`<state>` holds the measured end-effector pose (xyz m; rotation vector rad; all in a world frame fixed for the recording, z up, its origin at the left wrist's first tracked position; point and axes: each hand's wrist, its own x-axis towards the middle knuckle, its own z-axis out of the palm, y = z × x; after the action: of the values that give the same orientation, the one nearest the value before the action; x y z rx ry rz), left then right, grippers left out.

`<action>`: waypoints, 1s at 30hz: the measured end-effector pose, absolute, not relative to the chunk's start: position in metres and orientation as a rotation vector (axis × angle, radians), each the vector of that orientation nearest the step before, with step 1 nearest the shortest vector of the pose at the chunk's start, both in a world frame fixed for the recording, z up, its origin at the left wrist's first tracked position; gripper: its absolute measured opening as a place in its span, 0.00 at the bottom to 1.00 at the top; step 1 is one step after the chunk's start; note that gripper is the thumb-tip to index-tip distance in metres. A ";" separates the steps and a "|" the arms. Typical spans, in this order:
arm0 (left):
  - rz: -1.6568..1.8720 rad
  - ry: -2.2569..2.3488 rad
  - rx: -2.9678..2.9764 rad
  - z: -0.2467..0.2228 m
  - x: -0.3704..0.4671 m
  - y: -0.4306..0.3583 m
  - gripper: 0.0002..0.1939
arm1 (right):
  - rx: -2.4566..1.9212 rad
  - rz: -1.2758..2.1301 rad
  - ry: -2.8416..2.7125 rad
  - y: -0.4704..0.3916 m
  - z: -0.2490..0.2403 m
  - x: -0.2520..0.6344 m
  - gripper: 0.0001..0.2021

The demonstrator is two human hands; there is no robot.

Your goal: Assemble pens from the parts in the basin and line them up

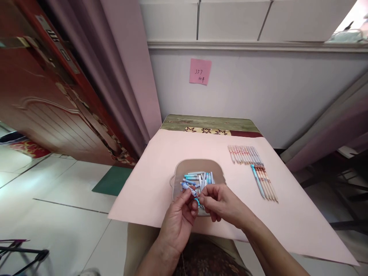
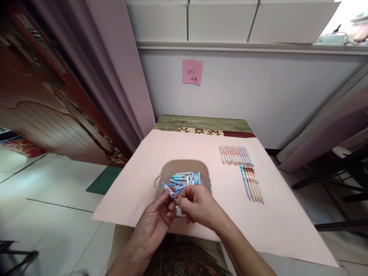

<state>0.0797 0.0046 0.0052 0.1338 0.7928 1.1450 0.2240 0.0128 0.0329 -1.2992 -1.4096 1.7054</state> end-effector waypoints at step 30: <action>1.184 0.784 0.232 0.018 0.085 0.011 0.05 | -1.086 1.501 -1.154 0.012 0.019 0.240 0.14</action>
<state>0.0853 0.0111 0.0179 0.2322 0.7838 1.1841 0.2398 0.0119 0.0190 -1.0855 -1.1537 1.5013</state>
